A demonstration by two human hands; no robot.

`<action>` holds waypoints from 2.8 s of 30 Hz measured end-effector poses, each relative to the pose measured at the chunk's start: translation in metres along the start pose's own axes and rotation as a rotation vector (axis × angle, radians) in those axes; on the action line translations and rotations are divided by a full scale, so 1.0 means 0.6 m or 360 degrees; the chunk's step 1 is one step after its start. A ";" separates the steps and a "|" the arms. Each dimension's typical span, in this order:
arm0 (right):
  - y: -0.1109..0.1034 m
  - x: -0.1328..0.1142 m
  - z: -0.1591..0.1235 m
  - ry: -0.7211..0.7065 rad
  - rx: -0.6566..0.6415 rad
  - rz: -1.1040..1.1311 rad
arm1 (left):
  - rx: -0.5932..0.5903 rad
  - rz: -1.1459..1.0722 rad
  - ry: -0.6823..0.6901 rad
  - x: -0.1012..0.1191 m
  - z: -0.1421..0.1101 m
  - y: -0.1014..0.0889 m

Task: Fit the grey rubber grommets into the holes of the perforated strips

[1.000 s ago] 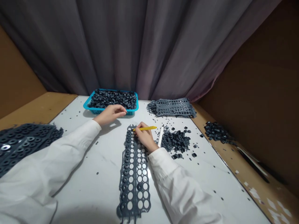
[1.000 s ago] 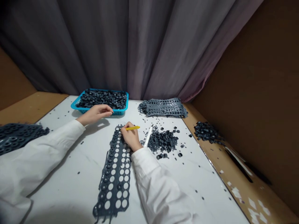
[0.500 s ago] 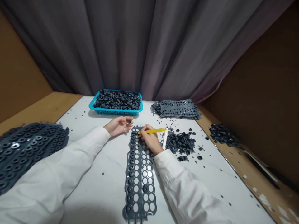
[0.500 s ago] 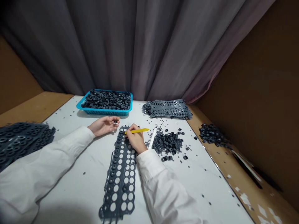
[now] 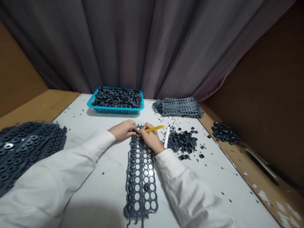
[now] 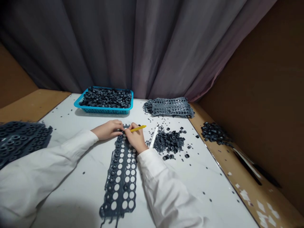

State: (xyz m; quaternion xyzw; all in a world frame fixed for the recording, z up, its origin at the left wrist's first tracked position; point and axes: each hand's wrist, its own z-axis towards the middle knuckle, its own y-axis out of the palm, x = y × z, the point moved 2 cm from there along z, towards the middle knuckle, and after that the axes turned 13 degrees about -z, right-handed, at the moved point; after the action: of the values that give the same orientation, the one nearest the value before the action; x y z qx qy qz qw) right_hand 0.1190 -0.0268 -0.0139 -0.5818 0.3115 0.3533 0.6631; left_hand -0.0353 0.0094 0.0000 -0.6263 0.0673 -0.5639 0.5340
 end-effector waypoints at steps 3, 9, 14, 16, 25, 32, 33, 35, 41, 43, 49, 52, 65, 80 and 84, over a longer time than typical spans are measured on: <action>-0.001 -0.001 -0.001 0.0012 -0.0006 -0.0028 | 0.0104 -0.0015 -0.0002 -0.006 0.000 0.003; -0.003 -0.002 -0.002 0.0012 -0.0041 -0.0028 | 0.0400 -0.0244 -0.0230 -0.015 -0.004 0.007; -0.001 0.002 -0.002 0.0027 -0.0021 0.0008 | 0.0199 -0.0119 -0.0184 -0.008 0.000 -0.001; -0.001 0.004 -0.003 0.0037 -0.0024 0.0050 | 0.0111 -0.0042 -0.0119 -0.005 0.000 -0.006; 0.000 -0.008 0.001 -0.0080 0.0023 -0.0067 | -0.0076 0.0381 0.0039 0.005 0.002 0.010; 0.001 -0.007 -0.001 -0.0044 0.0037 -0.0083 | 0.0591 -0.0060 -0.0174 -0.006 0.000 -0.026; 0.001 -0.005 -0.002 -0.0027 0.0033 -0.0067 | 0.0759 -0.0158 -0.0278 -0.011 -0.004 -0.040; -0.001 -0.002 -0.004 0.0002 0.0021 -0.0023 | 0.0844 -0.0348 -0.0457 -0.022 -0.009 -0.059; -0.007 0.003 -0.007 0.0082 0.0018 0.0201 | 0.0137 -0.0574 -0.0458 -0.029 -0.013 -0.033; -0.006 0.002 -0.007 0.0074 -0.0015 0.0203 | 0.0003 -0.0478 -0.0330 -0.020 -0.011 -0.022; 0.001 0.000 -0.009 0.0024 -0.0082 0.0135 | -0.0125 -0.0156 -0.0158 0.003 -0.007 -0.014; 0.003 -0.001 -0.009 -0.0005 -0.0065 0.0077 | -0.0125 -0.0067 -0.0082 0.009 -0.005 -0.011; 0.002 -0.003 -0.010 -0.0039 -0.0089 0.0045 | 0.0168 -0.0210 -0.0059 -0.007 -0.008 0.000; 0.003 -0.005 -0.012 -0.0069 -0.0020 0.0010 | -0.0168 0.0158 -0.0029 0.012 -0.003 0.002; 0.002 -0.010 -0.011 -0.0084 -0.0027 -0.0028 | -0.0046 0.0129 0.0015 0.021 -0.002 0.009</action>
State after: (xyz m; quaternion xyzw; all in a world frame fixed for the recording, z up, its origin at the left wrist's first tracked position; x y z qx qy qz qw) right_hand 0.1149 -0.0341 -0.0106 -0.5806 0.2857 0.3654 0.6692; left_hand -0.0291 -0.0022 0.0035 -0.6281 0.1032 -0.5437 0.5470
